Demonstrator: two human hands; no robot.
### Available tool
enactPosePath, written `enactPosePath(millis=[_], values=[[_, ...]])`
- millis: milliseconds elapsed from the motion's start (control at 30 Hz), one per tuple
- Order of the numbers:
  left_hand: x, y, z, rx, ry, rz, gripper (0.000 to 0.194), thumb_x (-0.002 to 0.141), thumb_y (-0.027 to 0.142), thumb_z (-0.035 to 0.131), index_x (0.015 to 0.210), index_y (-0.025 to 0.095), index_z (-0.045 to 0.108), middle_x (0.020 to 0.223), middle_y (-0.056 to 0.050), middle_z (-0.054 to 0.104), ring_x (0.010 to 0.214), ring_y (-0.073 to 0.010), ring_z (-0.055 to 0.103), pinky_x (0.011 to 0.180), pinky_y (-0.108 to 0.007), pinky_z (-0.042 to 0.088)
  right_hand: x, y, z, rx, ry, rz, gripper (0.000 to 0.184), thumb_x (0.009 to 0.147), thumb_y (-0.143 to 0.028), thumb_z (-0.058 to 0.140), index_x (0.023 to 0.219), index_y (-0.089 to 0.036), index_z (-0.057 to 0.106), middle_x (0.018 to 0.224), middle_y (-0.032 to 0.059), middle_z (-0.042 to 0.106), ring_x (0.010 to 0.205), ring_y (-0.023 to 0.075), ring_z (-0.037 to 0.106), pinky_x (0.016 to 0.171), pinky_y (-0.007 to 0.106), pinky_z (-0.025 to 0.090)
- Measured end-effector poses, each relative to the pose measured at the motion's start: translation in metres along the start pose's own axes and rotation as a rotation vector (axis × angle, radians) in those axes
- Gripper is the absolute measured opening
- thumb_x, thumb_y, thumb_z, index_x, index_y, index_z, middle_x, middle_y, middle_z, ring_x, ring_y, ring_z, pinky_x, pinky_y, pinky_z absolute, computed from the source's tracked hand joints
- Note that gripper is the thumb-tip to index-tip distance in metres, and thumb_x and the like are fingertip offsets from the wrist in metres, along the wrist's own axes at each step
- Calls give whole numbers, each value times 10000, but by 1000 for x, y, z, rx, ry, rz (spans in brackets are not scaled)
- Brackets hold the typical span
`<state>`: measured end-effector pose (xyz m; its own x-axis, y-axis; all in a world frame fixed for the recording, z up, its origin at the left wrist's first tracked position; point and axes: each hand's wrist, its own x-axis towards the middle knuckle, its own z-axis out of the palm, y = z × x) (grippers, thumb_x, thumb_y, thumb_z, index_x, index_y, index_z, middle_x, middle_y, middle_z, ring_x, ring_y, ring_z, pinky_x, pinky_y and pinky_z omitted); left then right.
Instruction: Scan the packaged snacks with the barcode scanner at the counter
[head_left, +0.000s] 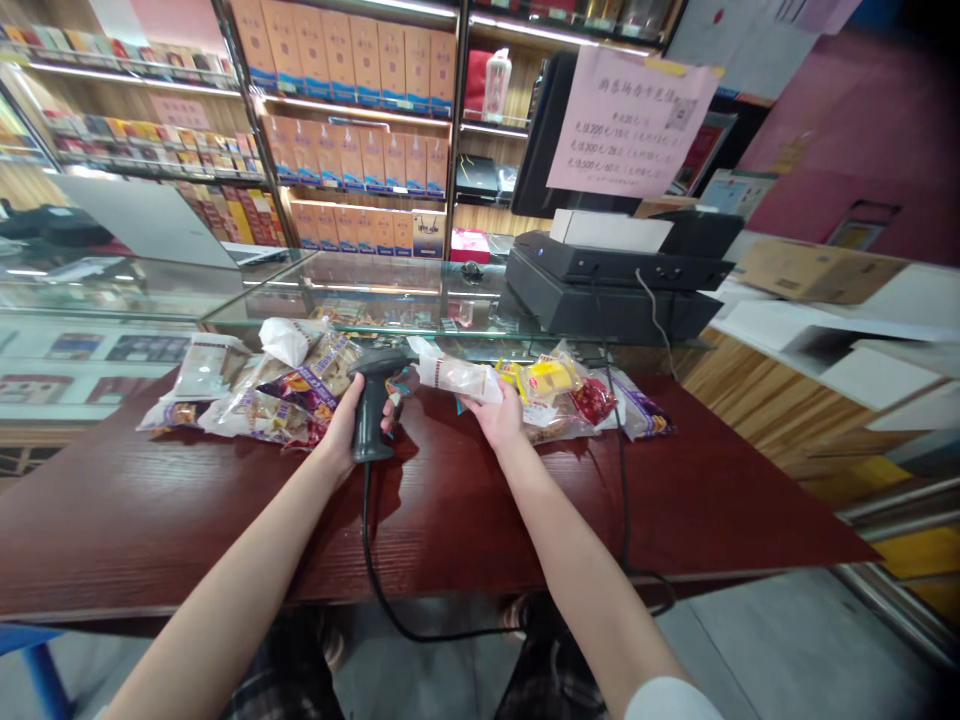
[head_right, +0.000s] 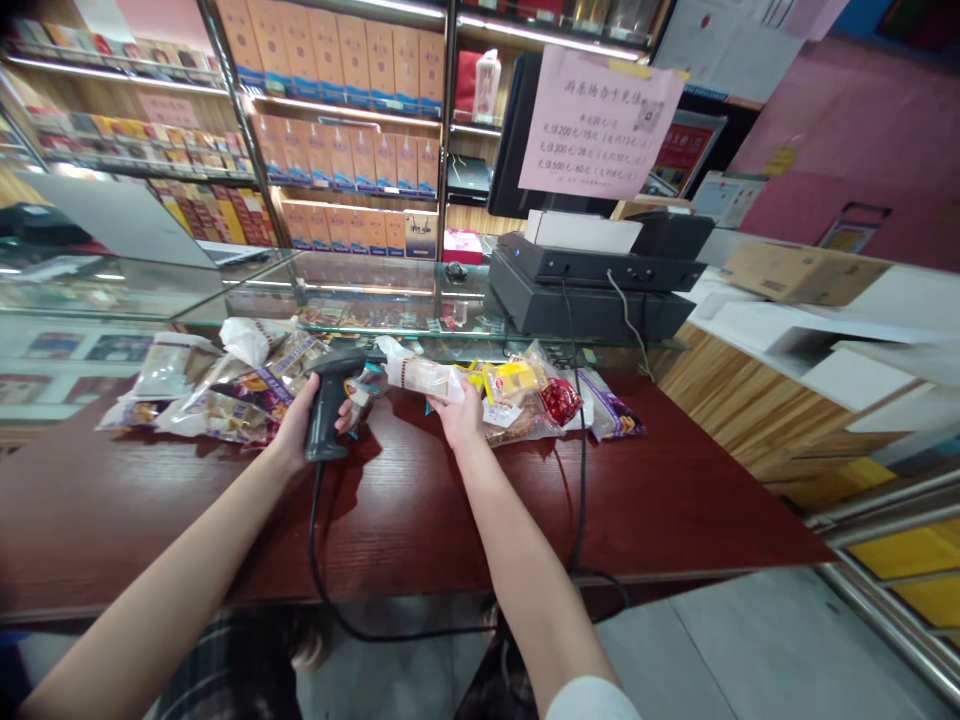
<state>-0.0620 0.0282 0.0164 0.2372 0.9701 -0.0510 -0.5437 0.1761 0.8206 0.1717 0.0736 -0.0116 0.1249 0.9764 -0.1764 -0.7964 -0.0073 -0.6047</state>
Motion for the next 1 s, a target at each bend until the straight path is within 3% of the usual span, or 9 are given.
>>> enactPosePath(millis=[100,233,500,1000], values=[[-2,-2,0,50,-105,-68,482,883,595,516,895,124,617,609,-24,553,449,-113,510,436,-221,442,-2,3,2,18,-14,-27,201,836,-286,462,954,-211,607,913,31,729,943,205,671,855,456,570],[-2,-10,-1,149,-156,-154,497,868,604,538,964,127,638,621,-31,577,445,-120,527,409,-214,409,-5,5,3,10,-48,-2,204,844,-291,469,967,-210,610,918,37,731,931,204,677,837,441,578],[3,-18,-6,271,-141,-193,552,852,653,525,973,128,643,637,-39,605,447,-122,546,416,-215,410,-9,5,8,24,-67,-12,219,862,-283,454,971,-196,623,904,44,739,939,199,682,879,425,562],[-1,-16,1,306,-109,-173,545,865,657,503,909,126,617,610,-24,591,425,-100,521,408,-201,392,-7,3,10,43,-6,-38,251,907,-229,428,980,-145,654,830,51,741,863,186,702,875,372,569]])
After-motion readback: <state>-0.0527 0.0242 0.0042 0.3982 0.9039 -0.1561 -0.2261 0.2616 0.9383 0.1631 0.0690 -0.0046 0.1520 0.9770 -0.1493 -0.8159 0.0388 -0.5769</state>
